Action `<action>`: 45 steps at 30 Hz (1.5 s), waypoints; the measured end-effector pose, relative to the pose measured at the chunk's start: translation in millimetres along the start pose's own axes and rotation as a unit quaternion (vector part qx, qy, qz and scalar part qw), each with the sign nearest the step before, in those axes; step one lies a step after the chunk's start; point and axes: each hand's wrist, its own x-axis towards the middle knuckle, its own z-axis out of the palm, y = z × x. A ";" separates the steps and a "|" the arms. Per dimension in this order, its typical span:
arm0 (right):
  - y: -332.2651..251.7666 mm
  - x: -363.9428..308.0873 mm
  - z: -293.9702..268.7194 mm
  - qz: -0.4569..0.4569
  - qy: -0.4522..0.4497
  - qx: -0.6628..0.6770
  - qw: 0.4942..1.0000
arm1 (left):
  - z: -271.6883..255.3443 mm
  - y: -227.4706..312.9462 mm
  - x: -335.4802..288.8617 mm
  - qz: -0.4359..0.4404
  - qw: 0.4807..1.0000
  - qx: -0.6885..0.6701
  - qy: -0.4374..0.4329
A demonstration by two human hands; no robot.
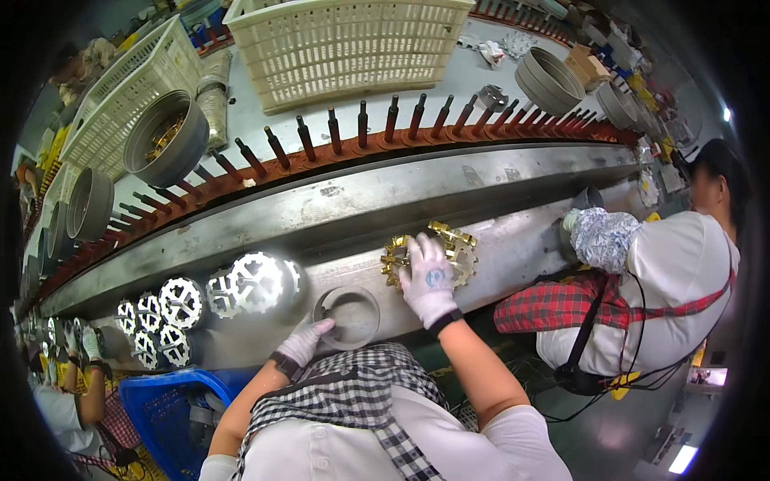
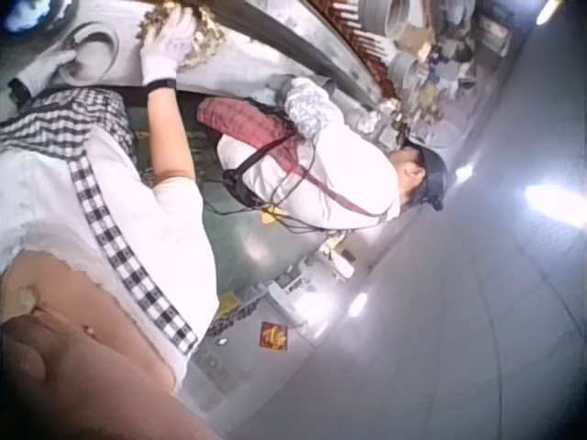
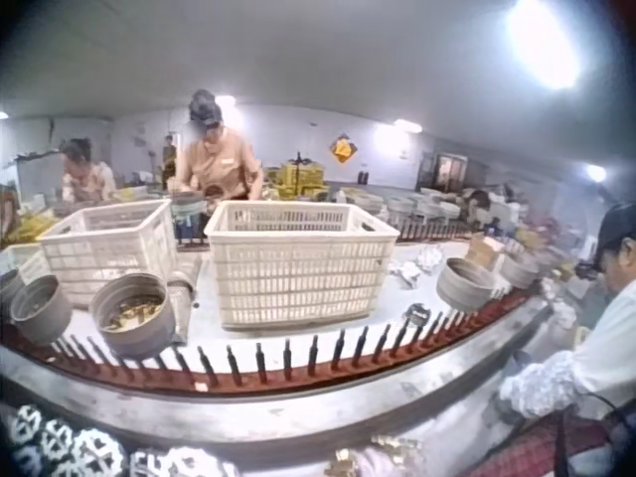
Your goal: Assembling small mechanical components consisting of plastic rings and metallic plates on a factory assembly line.
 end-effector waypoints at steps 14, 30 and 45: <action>18.1 54.5 7.8 -0.020 -0.064 -0.085 0.994 | 10.8 16.1 -12.2 0.225 0.929 0.256 0.141; -20.0 35.4 -17.5 -0.355 0.094 0.131 0.921 | 99.0 85.5 18.4 0.066 0.945 -0.269 -0.175; -2.6 32.4 -0.9 -0.257 -0.192 0.198 0.926 | 84.0 47.3 3.0 0.174 0.981 -0.035 -0.075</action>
